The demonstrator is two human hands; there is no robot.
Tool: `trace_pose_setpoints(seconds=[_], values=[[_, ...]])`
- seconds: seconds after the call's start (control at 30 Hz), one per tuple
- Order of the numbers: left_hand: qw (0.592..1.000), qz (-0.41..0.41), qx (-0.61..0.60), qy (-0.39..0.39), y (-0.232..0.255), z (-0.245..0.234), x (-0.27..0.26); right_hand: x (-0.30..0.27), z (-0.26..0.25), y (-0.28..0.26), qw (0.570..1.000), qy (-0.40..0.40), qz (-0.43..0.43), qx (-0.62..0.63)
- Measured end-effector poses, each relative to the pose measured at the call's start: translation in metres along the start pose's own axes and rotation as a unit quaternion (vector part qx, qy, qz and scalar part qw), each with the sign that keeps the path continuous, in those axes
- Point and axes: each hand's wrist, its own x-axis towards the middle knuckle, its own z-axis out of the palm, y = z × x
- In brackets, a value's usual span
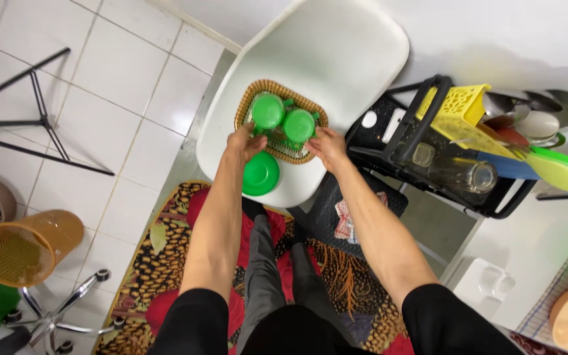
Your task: The person sets a dining table by placing beige plates, green bowls, green mugs, a blue cup, and clear glasses onto a white table. They also place a white tray and add spoons to the arrangement.
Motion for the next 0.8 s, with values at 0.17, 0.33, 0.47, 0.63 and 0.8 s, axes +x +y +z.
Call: trace_pose_setpoints(seconds=[0.17, 0.33, 0.47, 0.63, 0.8], values=[[0.996, 0.015, -0.083, -0.011, 0.007, 0.007, 0.004, -0.001, -0.002, -0.012, 0.999, -0.003, 0.0, 0.047], [0.996, -0.024, -0.078, -0.026, 0.016, 0.019, -0.011, -0.021, 0.0, -0.018, 0.998, -0.026, 0.022, 0.051], [0.996, -0.022, -0.067, -0.049, 0.021, 0.028, -0.016, -0.026, -0.004, -0.019, 0.996, -0.027, 0.031, 0.08], [0.993, -0.013, -0.048, -0.108, 0.028, 0.04, -0.04, -0.042, -0.017, -0.019, 0.993, -0.028, 0.004, 0.117], [0.993, -0.006, -0.049, -0.108, 0.035, 0.062, -0.09, -0.071, -0.029, -0.016, 0.98, -0.047, -0.026, 0.19]])
